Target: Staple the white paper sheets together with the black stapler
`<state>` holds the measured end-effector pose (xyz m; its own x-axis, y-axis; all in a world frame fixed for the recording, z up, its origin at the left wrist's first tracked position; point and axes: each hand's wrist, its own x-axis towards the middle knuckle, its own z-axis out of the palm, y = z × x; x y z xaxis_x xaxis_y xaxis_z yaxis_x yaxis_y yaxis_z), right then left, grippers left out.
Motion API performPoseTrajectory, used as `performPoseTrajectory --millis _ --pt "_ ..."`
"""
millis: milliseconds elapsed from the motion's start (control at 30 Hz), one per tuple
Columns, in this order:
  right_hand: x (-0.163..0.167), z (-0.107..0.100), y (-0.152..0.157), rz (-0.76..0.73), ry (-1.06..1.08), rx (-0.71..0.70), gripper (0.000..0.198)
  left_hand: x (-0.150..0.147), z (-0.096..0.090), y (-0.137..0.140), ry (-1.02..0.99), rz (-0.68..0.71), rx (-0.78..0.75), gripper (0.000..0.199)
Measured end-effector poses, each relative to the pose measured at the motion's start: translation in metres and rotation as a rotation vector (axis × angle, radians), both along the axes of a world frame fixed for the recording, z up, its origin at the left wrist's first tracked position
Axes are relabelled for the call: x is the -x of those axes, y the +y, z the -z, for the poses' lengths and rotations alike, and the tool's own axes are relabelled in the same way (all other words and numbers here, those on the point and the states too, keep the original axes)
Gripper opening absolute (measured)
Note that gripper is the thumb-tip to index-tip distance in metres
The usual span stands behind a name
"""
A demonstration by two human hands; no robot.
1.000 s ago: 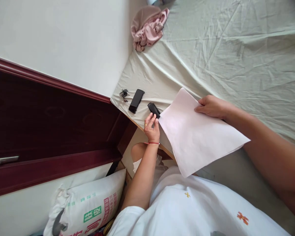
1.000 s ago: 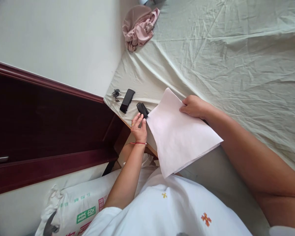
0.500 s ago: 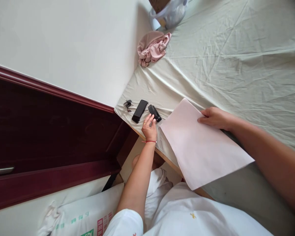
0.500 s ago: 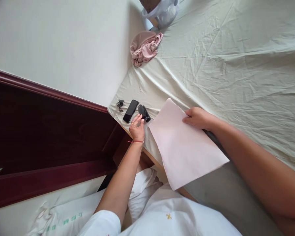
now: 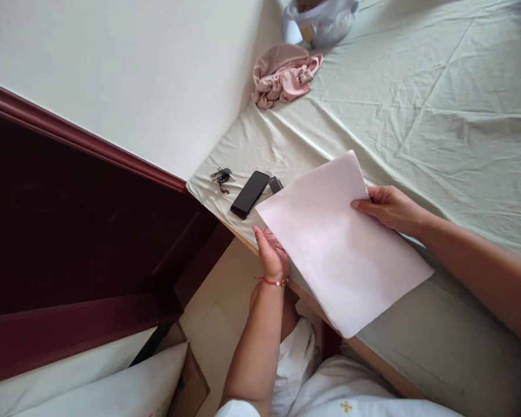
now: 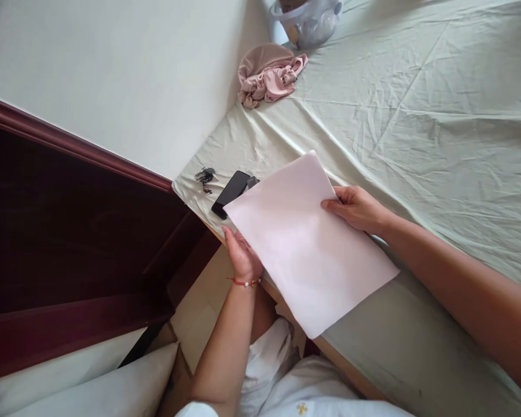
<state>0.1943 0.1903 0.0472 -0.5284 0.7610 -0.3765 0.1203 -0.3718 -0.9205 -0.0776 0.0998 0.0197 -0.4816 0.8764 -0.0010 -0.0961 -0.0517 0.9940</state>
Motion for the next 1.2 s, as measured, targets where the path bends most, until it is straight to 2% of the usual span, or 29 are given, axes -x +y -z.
performPoseTrajectory --millis 67,133,200,267,367,500,667,800,1000,1200 --pt "0.005 0.007 0.001 0.051 -0.057 -0.092 0.044 -0.002 -0.002 -0.002 -0.174 0.033 0.071 0.083" --pt "0.006 0.009 -0.001 0.088 -0.129 -0.140 0.044 -0.001 -0.002 -0.004 -0.196 0.052 0.178 0.064" --pt "0.006 0.007 -0.004 0.098 -0.199 -0.125 0.048 -0.001 -0.002 -0.006 -0.147 0.098 0.249 0.050" --pt "0.007 0.003 -0.008 0.126 -0.196 -0.054 0.057 -0.002 -0.003 -0.011 -0.123 0.077 0.281 0.041" --pt "0.006 0.003 -0.010 0.194 -0.220 -0.079 0.060 -0.009 -0.006 -0.015 -0.205 -0.049 0.279 0.034" --pt "-0.002 0.018 -0.006 0.177 -0.408 -0.130 0.049 -0.022 -0.011 -0.012 -0.320 -0.087 0.214 0.042" --pt "-0.015 0.031 0.002 0.239 -0.380 -0.086 0.053 -0.024 -0.009 -0.011 -0.373 -0.184 0.176 0.036" --pt "-0.016 0.026 0.003 0.236 -0.353 -0.094 0.050 -0.021 -0.003 -0.009 -0.306 -0.194 0.131 0.035" --pt "-0.011 0.020 0.005 0.319 -0.245 -0.068 0.041 -0.028 0.001 0.000 -0.204 -0.302 0.085 0.042" --pt "-0.016 0.021 0.006 0.336 -0.321 -0.072 0.038 -0.033 0.006 -0.002 -0.180 -0.397 0.093 0.028"
